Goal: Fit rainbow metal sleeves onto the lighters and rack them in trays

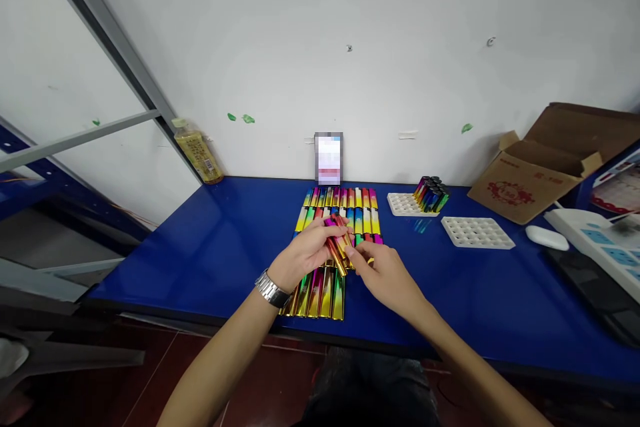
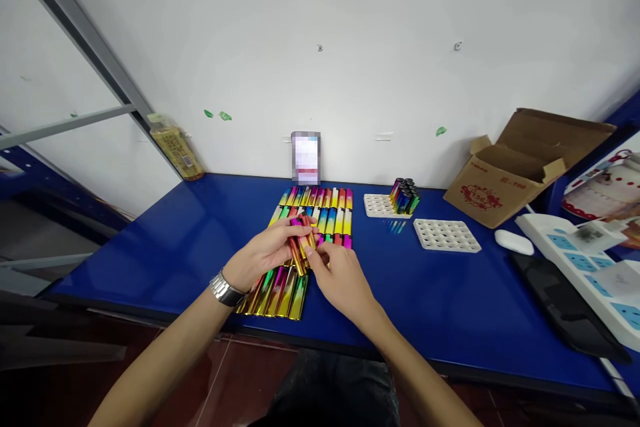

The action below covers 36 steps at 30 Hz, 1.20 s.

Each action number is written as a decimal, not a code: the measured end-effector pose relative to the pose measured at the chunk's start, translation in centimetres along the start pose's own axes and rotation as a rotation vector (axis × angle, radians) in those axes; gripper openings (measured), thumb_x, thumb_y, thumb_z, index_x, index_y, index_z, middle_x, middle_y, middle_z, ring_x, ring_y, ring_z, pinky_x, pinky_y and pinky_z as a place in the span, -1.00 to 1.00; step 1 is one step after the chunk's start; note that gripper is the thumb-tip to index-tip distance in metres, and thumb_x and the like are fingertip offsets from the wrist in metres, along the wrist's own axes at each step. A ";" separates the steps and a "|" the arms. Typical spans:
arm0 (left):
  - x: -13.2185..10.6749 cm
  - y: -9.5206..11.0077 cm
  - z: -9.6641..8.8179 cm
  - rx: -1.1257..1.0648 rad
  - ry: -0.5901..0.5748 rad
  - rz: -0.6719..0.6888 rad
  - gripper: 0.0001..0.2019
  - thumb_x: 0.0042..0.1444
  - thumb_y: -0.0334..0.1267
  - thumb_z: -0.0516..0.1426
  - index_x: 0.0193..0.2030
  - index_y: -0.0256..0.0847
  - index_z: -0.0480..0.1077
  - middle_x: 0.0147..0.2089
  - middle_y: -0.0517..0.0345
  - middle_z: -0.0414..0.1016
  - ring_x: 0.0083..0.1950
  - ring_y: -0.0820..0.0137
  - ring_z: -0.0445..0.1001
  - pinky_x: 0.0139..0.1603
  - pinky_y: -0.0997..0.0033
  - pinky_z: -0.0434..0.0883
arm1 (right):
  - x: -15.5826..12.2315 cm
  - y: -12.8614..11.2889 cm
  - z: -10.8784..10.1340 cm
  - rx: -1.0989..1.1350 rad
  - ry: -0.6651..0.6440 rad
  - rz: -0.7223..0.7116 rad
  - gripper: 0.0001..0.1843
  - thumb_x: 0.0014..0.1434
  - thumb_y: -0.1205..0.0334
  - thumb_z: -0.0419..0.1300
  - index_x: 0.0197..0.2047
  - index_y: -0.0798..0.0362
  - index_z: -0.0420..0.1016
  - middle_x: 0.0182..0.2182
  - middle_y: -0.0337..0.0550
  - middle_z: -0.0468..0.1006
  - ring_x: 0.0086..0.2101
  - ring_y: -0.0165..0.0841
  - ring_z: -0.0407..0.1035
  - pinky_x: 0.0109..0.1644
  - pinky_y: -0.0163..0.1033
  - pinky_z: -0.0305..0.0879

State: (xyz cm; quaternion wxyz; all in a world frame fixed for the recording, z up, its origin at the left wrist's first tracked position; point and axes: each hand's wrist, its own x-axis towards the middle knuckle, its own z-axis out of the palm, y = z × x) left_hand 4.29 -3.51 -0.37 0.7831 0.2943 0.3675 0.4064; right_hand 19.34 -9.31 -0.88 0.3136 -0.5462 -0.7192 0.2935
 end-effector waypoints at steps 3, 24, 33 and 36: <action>-0.2 -0.2 0.3 0.006 -0.043 -0.022 -0.85 0.05 -0.62 0.13 -0.28 -0.36 0.38 -0.34 0.03 0.46 -0.37 0.44 0.49 -0.29 0.40 0.50 | 0.0 0.4 0.5 -0.001 0.019 0.028 -0.58 0.28 0.05 -0.10 -0.58 0.02 0.16 -0.68 -0.30 0.27 -0.62 -0.42 0.15 -0.52 -0.33 -0.08; -0.5 -0.2 1.1 0.016 0.093 -0.015 -0.85 0.04 -0.64 0.14 -0.30 -0.38 0.40 -0.23 -0.11 0.52 -0.25 0.35 0.55 -0.27 0.40 0.52 | -2.2 2.1 -0.7 0.374 0.053 0.177 -0.55 0.19 -0.12 0.05 -0.56 0.02 0.20 -0.72 -0.35 0.22 -0.71 -0.48 0.12 -0.60 -0.35 0.04; -0.2 1.5 -0.3 0.026 0.206 0.093 -0.96 0.14 -0.44 0.16 -0.26 -0.38 0.39 -0.31 -0.06 0.52 -0.39 0.41 0.51 -0.42 0.41 0.50 | -7.4 -0.1 0.8 -0.193 -0.147 0.141 -0.59 0.32 0.13 -0.15 -0.52 0.03 0.25 -0.64 -0.18 0.42 -0.61 -0.37 0.29 -0.54 -0.29 -0.08; -0.4 1.5 -0.1 0.049 0.180 0.093 -0.92 0.18 -0.40 0.13 -0.31 -0.39 0.40 -0.31 -0.06 0.52 -0.44 0.44 0.48 -0.47 0.44 0.48 | -7.5 -0.7 1.7 -0.433 -0.233 0.183 -0.63 0.33 0.24 -0.18 -0.40 0.07 0.35 -0.54 -0.06 0.53 -0.55 -0.27 0.42 -0.53 -0.26 -0.13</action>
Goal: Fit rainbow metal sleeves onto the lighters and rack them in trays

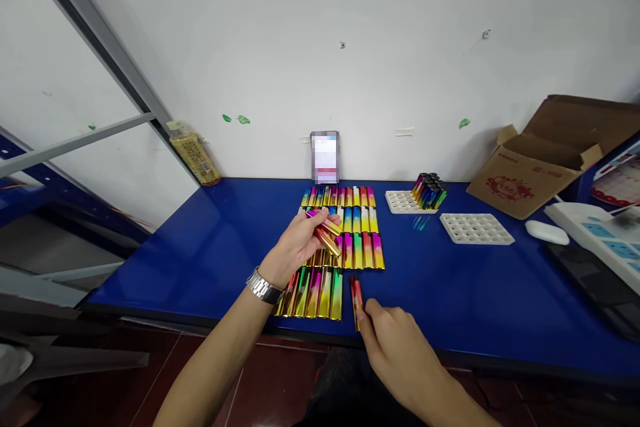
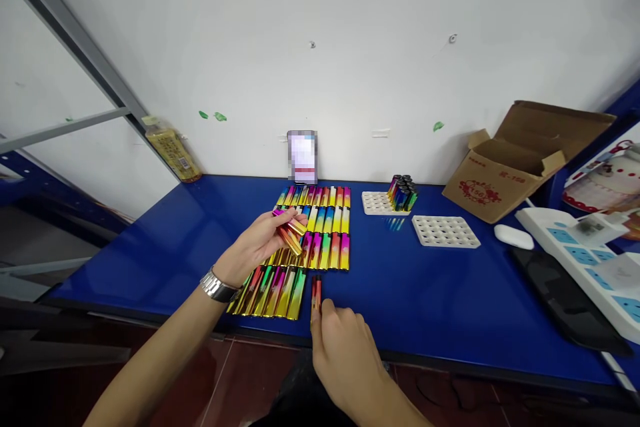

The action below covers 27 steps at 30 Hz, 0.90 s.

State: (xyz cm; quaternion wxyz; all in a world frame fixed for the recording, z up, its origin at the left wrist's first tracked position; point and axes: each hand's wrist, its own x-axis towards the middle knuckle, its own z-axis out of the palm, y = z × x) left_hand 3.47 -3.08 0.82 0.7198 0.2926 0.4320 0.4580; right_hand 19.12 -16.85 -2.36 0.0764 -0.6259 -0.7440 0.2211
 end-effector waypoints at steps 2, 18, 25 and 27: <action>-0.2 0.0 0.3 0.031 -0.010 -0.007 -0.87 0.20 -0.38 0.10 -0.34 -0.39 0.40 -0.32 -0.07 0.53 -0.47 0.46 0.46 -0.48 0.45 0.48 | 0.2 -0.5 -0.1 -0.125 -0.041 0.009 -0.65 0.33 0.28 -0.18 -0.32 0.08 0.39 -0.51 -0.03 0.56 -0.52 -0.21 0.46 -0.54 -0.25 -0.18; -0.6 0.0 1.1 0.113 -0.002 -0.032 -0.81 0.22 -0.30 0.10 -0.36 -0.39 0.40 -0.42 0.00 0.50 -0.47 0.47 0.45 -0.42 0.46 0.49 | 1.1 -1.4 -0.7 -0.336 -0.098 -0.069 -0.69 0.33 0.30 -0.14 -0.13 0.05 0.42 -0.46 0.01 0.60 -0.45 -0.08 0.53 -0.54 -0.29 0.07; -0.9 -0.3 1.1 0.137 -0.103 -0.068 -0.80 0.21 -0.24 0.12 -0.36 -0.35 0.37 -0.34 -0.05 0.54 -0.42 0.45 0.50 -0.37 0.44 0.50 | 1.5 -0.5 -1.5 -0.183 0.047 -0.039 -0.59 0.37 0.18 -0.20 -0.35 0.06 0.39 -0.51 -0.06 0.56 -0.51 -0.22 0.48 -0.53 -0.31 -0.02; -1.1 -0.7 1.2 0.154 -0.167 -0.079 -0.79 0.19 -0.20 0.14 -0.35 -0.35 0.38 -0.34 -0.04 0.54 -0.39 0.44 0.51 -0.33 0.43 0.50 | 1.9 0.2 -2.2 -0.060 0.163 -0.022 -0.56 0.38 0.14 -0.23 -0.39 0.05 0.34 -0.51 -0.11 0.54 -0.54 -0.30 0.43 -0.52 -0.32 -0.05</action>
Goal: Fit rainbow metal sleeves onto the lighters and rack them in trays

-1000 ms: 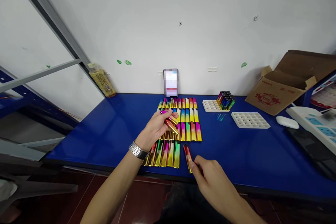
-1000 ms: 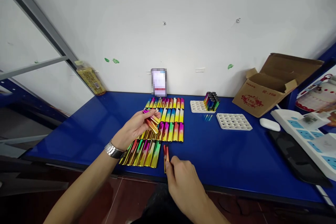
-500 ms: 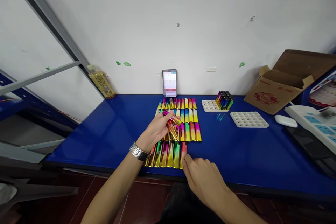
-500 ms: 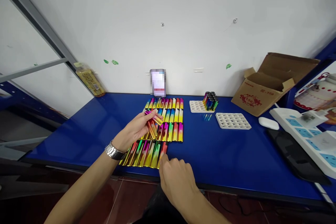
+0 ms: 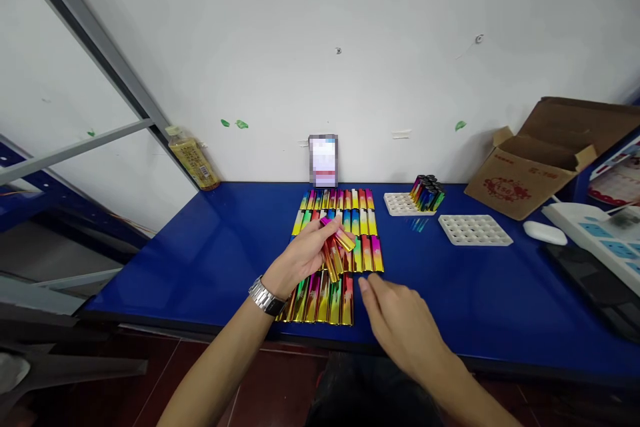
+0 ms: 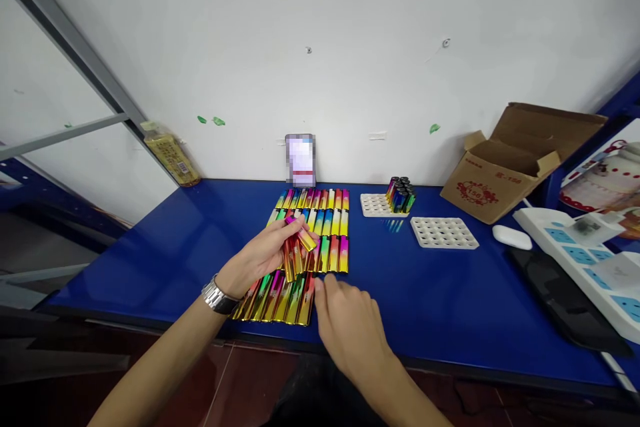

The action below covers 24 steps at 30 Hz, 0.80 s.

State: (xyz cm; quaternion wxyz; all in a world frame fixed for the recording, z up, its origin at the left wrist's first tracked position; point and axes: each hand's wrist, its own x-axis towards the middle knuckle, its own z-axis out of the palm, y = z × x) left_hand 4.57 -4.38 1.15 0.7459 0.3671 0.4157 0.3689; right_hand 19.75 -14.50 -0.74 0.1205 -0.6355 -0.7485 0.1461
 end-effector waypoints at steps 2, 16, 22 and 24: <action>-0.1 -0.6 0.2 0.004 -0.065 -0.015 -0.79 0.15 -0.18 0.18 -0.32 -0.34 0.39 -0.31 -0.02 0.53 -0.35 0.43 0.51 -0.28 0.42 0.49 | 0.6 0.6 -0.6 0.139 0.100 0.001 -0.56 0.37 0.09 -0.24 -0.41 0.04 0.29 -0.53 -0.16 0.50 -0.56 -0.35 0.38 -0.51 -0.33 -0.04; -0.5 -2.1 2.3 0.104 -0.233 -0.034 -0.73 0.07 -0.13 0.23 -0.33 -0.36 0.43 -0.33 0.09 0.43 -0.39 0.55 0.35 -0.37 0.51 0.32 | 1.8 2.2 -0.3 0.484 0.161 -0.035 -0.57 0.30 -0.03 -0.09 -0.35 0.07 0.44 -0.64 -0.25 0.39 -0.61 -0.37 0.27 -0.52 -0.34 0.01; 0.0 -1.1 1.5 0.079 -0.116 -0.047 -0.90 0.16 -0.32 0.17 -0.27 -0.34 0.39 -0.29 0.04 0.48 -0.38 0.53 0.43 -0.37 0.51 0.39 | -0.6 2.5 0.3 0.537 0.294 0.044 -0.49 0.28 -0.12 -0.08 -0.57 0.03 0.21 -0.74 -0.35 0.19 -0.69 -0.48 0.11 -0.59 -0.36 -0.09; 0.3 -0.6 0.8 0.070 -0.043 -0.012 -0.93 0.20 -0.36 0.13 -0.22 -0.33 0.37 -0.22 -0.04 0.52 -0.30 0.48 0.49 -0.30 0.48 0.45 | -1.7 2.6 0.9 0.425 0.261 0.044 -0.47 0.30 -0.10 -0.11 -0.60 0.03 0.18 -0.75 -0.33 0.22 -0.71 -0.48 0.13 -0.58 -0.34 -0.12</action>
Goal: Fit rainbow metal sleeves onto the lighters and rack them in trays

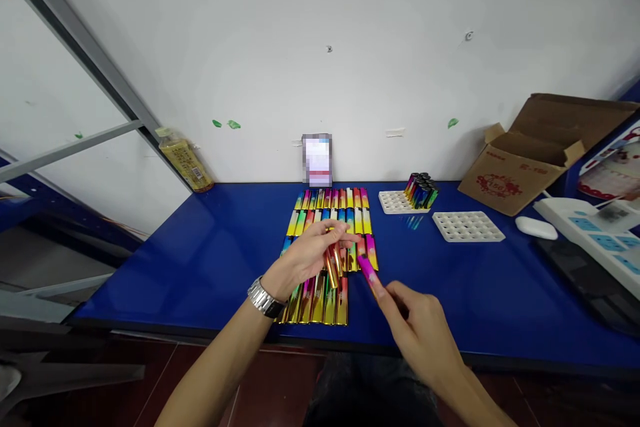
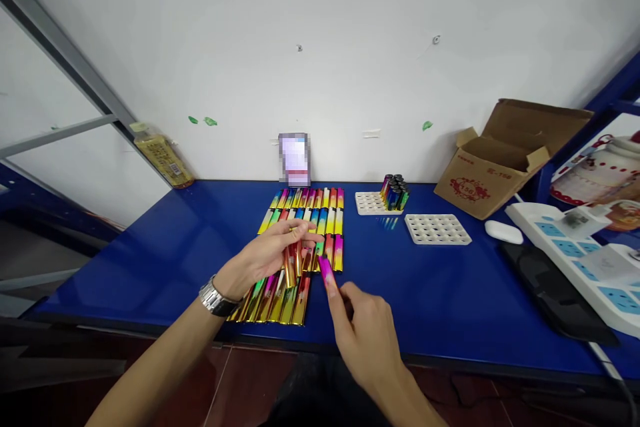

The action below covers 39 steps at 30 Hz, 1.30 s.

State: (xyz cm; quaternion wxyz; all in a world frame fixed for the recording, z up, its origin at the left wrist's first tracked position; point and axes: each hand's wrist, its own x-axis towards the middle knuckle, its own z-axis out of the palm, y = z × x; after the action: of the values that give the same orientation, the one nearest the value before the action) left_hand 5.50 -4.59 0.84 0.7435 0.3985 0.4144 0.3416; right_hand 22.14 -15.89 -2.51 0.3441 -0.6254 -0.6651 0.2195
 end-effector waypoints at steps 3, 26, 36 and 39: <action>0.4 0.4 -0.9 -0.013 0.080 0.063 -0.93 0.20 -0.39 0.12 -0.19 -0.33 0.35 -0.16 -0.12 0.53 -0.21 0.40 0.54 -0.20 0.42 0.51 | -1.6 0.3 0.7 -0.257 -0.066 -0.027 -0.47 0.33 0.02 -0.14 -0.62 0.04 0.23 -0.76 -0.26 0.32 -0.73 -0.44 0.20 -0.56 -0.30 -0.20; 0.6 0.0 -0.6 -0.140 0.113 0.060 -0.89 0.18 -0.38 0.15 -0.18 -0.37 0.34 -0.06 -0.28 0.51 -0.02 0.19 0.55 0.09 0.17 0.47 | -0.5 -1.5 1.8 -0.681 -0.312 -0.199 -0.71 0.29 0.31 -0.05 -0.33 0.05 0.46 -0.57 -0.12 0.57 -0.56 -0.30 0.50 -0.59 -0.32 -0.18; 0.4 -0.2 -0.5 -0.127 0.070 0.062 -0.86 0.19 -0.35 0.15 -0.14 -0.34 0.33 -0.04 -0.25 0.50 0.00 0.21 0.53 0.10 0.18 0.47 | 0.3 -1.2 1.6 -0.632 -0.324 -0.166 -0.63 0.35 0.24 -0.14 -0.35 0.06 0.42 -0.56 -0.13 0.54 -0.57 -0.32 0.46 -0.56 -0.31 -0.24; 0.1 -0.2 0.1 -0.119 0.040 0.055 -0.85 0.20 -0.32 0.14 -0.13 -0.34 0.35 -0.03 -0.22 0.50 0.01 0.23 0.53 0.12 0.19 0.45 | 0.7 -0.8 0.8 -0.487 -0.233 -0.133 -0.57 0.37 0.16 -0.19 -0.42 0.06 0.35 -0.57 -0.17 0.50 -0.59 -0.37 0.41 -0.55 -0.30 -0.22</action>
State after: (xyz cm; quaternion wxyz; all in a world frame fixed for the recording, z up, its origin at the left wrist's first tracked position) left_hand 5.68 -4.58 0.69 0.7478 0.3578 0.3969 0.3939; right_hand 20.98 -15.15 -2.31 0.1183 -0.6152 -0.7730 0.1005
